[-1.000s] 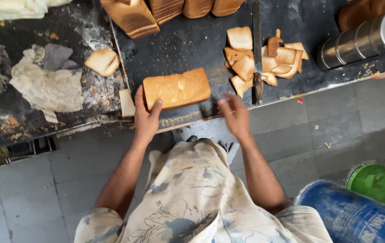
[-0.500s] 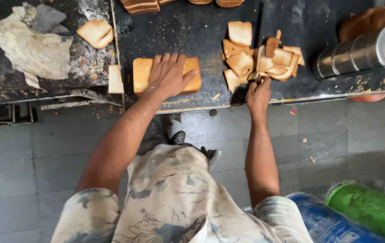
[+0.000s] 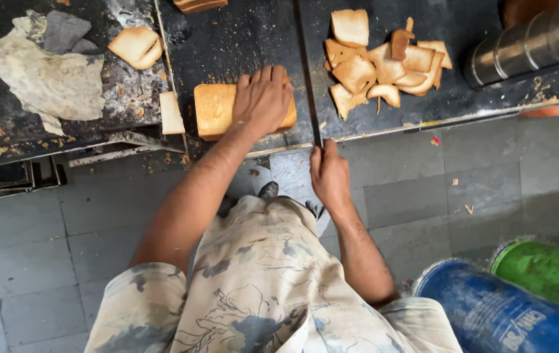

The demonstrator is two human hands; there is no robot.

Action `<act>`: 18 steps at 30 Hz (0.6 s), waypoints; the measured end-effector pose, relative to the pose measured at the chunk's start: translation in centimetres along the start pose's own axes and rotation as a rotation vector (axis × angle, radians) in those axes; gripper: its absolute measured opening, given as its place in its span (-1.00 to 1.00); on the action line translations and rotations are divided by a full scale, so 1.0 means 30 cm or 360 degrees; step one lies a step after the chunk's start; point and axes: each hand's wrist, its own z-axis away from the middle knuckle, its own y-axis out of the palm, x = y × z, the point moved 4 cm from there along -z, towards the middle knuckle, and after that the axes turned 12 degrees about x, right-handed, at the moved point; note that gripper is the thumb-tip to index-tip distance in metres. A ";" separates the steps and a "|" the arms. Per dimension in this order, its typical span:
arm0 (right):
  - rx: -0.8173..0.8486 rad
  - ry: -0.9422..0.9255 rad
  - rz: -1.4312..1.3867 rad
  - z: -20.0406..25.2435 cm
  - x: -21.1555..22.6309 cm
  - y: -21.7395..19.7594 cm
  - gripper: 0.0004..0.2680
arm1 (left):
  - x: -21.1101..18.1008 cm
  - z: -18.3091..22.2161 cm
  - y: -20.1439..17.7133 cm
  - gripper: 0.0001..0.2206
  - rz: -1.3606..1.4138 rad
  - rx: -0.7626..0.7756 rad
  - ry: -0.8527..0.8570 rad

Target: The person slices a loaf of bread into thin pieces using a knife and moves sliced pieces into a pile on a counter.

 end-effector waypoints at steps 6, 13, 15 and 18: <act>0.0187 0.0118 0.0201 0.000 0.100 0.033 -0.84 | 0.005 -0.009 -0.007 -0.77 0.0106 0.0068 -0.0028; 0.0242 0.0194 0.0179 -0.011 0.118 0.037 -0.84 | -0.006 -0.005 -0.030 -0.80 0.0106 0.0026 -0.0016; 0.0286 0.0179 0.0179 -0.014 0.113 0.040 -0.85 | -0.004 -0.004 -0.027 -0.81 0.0117 0.0045 -0.0029; 0.0367 0.0125 0.0118 0.034 0.093 0.028 -0.87 | -0.004 -0.005 -0.018 -0.81 0.0110 0.0054 -0.0025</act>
